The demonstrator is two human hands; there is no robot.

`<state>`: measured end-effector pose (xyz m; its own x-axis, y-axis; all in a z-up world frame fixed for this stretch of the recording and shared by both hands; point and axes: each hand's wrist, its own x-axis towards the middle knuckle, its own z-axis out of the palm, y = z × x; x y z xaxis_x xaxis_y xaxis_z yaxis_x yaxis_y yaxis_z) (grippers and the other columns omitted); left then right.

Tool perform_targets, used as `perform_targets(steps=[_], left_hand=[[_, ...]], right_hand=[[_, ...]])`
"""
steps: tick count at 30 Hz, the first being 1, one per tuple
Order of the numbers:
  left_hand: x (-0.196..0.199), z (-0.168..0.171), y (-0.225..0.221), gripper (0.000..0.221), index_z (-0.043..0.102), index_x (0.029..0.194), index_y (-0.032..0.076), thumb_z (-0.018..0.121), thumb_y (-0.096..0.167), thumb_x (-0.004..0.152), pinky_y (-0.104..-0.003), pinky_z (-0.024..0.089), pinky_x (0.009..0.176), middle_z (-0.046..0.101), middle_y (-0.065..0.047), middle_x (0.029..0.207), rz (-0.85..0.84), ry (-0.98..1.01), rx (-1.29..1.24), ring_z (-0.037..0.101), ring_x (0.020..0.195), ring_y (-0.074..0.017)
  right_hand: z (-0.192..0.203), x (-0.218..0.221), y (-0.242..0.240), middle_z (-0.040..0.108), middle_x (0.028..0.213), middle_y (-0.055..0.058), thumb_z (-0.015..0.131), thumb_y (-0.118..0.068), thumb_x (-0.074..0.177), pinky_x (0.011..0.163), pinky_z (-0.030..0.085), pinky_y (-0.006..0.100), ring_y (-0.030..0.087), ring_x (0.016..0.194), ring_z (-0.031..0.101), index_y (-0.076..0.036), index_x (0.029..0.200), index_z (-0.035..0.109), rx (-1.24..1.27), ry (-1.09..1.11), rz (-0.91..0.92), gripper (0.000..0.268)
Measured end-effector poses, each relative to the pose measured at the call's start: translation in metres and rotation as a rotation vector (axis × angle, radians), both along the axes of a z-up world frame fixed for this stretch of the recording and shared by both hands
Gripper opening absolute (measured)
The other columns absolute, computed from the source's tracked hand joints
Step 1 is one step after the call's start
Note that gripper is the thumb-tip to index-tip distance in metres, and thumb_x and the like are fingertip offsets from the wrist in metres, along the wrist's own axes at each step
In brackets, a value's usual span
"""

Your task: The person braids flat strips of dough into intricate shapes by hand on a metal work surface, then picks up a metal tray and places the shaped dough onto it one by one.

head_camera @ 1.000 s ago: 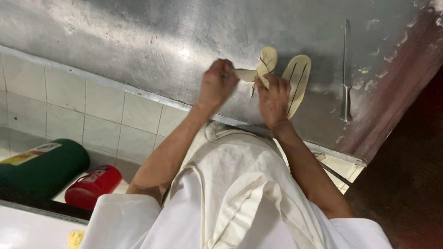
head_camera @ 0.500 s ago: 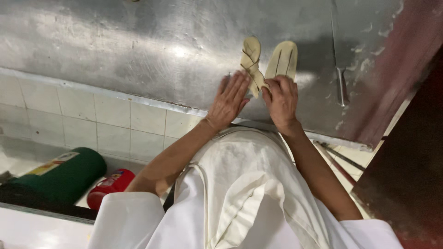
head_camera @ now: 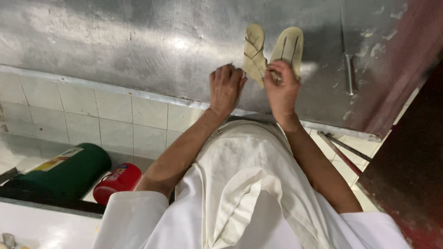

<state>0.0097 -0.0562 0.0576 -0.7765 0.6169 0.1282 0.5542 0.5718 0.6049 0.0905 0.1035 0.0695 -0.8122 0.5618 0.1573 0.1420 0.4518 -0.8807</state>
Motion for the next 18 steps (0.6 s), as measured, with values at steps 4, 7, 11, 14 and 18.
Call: perform_targets(steps=[4, 7, 11, 14, 18], left_hand=[[-0.013, -0.005, -0.005, 0.017, 0.063, 0.106, 0.005, 0.073, 0.007, 0.093, -0.045, 0.048, 0.087, 0.066, -0.011, 0.107, 0.036, -0.097, 0.215, 0.061, 0.097, -0.0314], [-0.015, -0.007, -0.009, 0.013, 0.064, 0.106, 0.006, 0.07, 0.001, 0.095, -0.044, 0.052, 0.087, 0.065, -0.013, 0.098, -0.067, -0.181, 0.287, 0.064, 0.094, -0.032], [-0.01, -0.007, -0.012, 0.039, 0.059, 0.125, -0.002, 0.062, -0.001, 0.086, -0.045, 0.055, 0.096, 0.064, -0.018, 0.113, -0.353, 0.079, 0.284, 0.064, 0.107, -0.0352], [-0.007, -0.01, -0.003, 0.05, 0.054, 0.136, -0.003, 0.06, -0.003, 0.087, -0.045, 0.057, 0.093, 0.064, -0.019, 0.111, -0.388, 0.066, 0.168, 0.066, 0.103, -0.0349], [-0.013, -0.018, 0.006, 0.042, 0.054, 0.132, 0.002, 0.066, 0.001, 0.092, -0.045, 0.058, 0.08, 0.061, -0.024, 0.115, -0.26, -0.139, 0.146, 0.067, 0.094, -0.0386]], right_hand=[[0.007, 0.001, -0.029, 0.073, 0.105, 0.013, 0.079, -0.001, 0.086, 0.086, 0.055, 0.043, 0.03, 0.097, 0.068, -0.003, 0.114, 0.068, 0.334, -0.205, 0.236, 0.03], [0.013, 0.009, -0.035, 0.072, 0.115, 0.016, 0.076, -0.002, 0.09, 0.091, 0.052, 0.044, 0.032, 0.104, 0.067, 0.0, 0.119, 0.067, 0.328, -0.121, 0.319, 0.03], [0.014, 0.013, -0.03, 0.069, 0.105, 0.014, 0.078, -0.001, 0.092, 0.089, 0.053, 0.043, 0.032, 0.098, 0.066, -0.003, 0.113, 0.07, 0.451, -0.233, 0.108, 0.022], [0.011, 0.014, -0.021, 0.068, 0.101, 0.015, 0.082, -0.004, 0.085, 0.083, 0.052, 0.043, 0.033, 0.094, 0.065, -0.003, 0.107, 0.071, 0.501, -0.311, 0.081, 0.024], [0.006, 0.014, -0.023, 0.069, 0.103, 0.011, 0.082, -0.003, 0.086, 0.081, 0.055, 0.039, 0.026, 0.094, 0.067, -0.006, 0.101, 0.071, 0.308, -0.33, -0.027, 0.019]])
